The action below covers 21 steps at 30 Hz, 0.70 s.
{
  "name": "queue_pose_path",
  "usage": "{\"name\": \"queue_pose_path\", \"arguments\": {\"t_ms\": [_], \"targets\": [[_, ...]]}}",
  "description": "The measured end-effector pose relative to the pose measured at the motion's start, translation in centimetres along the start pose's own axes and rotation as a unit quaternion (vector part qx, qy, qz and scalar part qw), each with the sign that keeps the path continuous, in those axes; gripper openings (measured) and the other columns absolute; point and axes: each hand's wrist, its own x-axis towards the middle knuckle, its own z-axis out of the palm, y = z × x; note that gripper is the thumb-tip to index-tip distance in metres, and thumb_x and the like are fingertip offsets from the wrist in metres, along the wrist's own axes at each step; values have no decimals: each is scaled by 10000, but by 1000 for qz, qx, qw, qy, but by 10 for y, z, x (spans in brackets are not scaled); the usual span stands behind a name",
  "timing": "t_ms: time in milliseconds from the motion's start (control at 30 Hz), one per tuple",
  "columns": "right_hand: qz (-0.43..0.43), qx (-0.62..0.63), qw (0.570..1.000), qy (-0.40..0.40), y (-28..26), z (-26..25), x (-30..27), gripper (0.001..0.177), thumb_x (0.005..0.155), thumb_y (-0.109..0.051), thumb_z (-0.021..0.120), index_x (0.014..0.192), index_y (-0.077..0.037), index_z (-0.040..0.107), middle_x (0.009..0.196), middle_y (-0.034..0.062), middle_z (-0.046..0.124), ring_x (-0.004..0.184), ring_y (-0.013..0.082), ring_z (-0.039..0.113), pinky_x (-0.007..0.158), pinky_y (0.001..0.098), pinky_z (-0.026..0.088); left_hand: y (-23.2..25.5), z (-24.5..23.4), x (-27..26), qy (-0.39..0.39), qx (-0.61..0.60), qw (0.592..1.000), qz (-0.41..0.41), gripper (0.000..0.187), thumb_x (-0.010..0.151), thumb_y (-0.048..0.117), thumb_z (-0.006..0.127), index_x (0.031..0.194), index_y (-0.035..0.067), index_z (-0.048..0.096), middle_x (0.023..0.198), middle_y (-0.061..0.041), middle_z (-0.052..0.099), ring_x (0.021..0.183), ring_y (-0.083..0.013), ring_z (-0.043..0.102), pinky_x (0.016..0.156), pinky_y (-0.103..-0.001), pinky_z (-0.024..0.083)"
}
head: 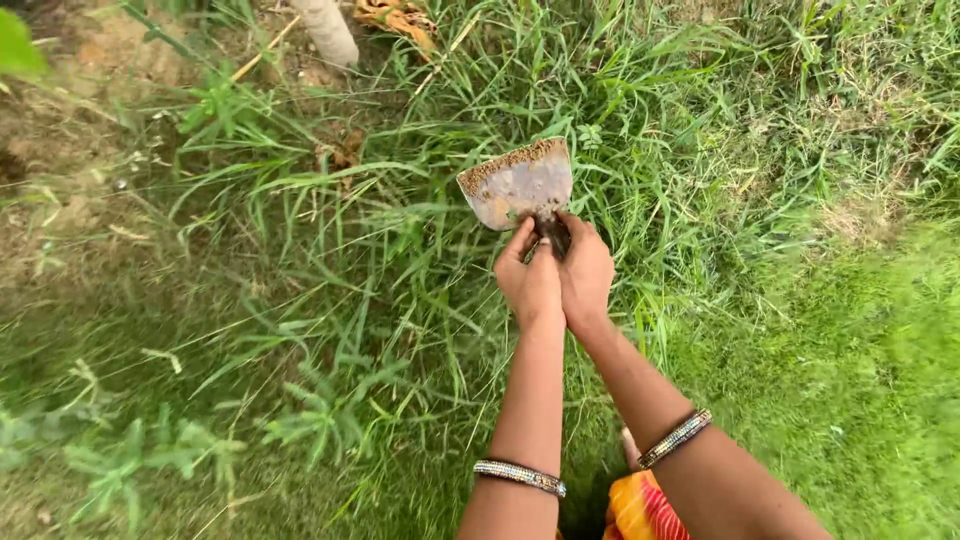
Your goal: Manually pulling weeds and clearing grass around a small tree trunk in a yard.
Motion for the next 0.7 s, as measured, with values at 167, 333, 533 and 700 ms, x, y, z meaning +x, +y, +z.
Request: {"name": "queue_pose_path", "arguments": {"t_ms": [167, 333, 533, 700], "targets": [[-9, -24, 1000, -6, 35, 26, 35, 444, 859, -218, 701, 1265, -40, 679, 1149, 194, 712, 1010, 390, 691, 872, 467, 537, -23, 17, 35, -2, 27, 1000, 12, 448, 855, -63, 630, 1300, -39, 681, 1194, -170, 713, 1043, -225, 693, 930, -318, 538], [-33, -49, 998, 5, 76, 52, 72, 426, 876, -237, 698, 1261, -55, 693, 1145, 204, 711, 1015, 403, 683, 878, 485, 530, -76, 38, 89, 1, -73, 997, -14, 452, 837, -79, 628, 1287, -71, 661, 1168, -183, 728, 1005, -236, 711, 908, -333, 554], [-63, -60, 996, -5, 94, 72, 131, 432, 819, -220, 695, 1213, -42, 692, 1092, 210, 712, 997, 404, 678, 849, 500, 526, -74, 73, 134, 18, 6, 1000, -5, 442, 853, -50, 605, 1290, -37, 665, 1157, -164, 744, 992, -222, 718, 886, -320, 552], [-100, -107, 988, -55, 81, 73, 189, 375, 921, -230, 602, 1264, -105, 688, 1089, 208, 705, 991, 392, 691, 835, 501, 542, -66, 112, 179, 56, 50, 993, 87, 445, 824, -32, 594, 1256, -46, 702, 1186, -177, 754, 1025, -222, 728, 943, -293, 523]]}}
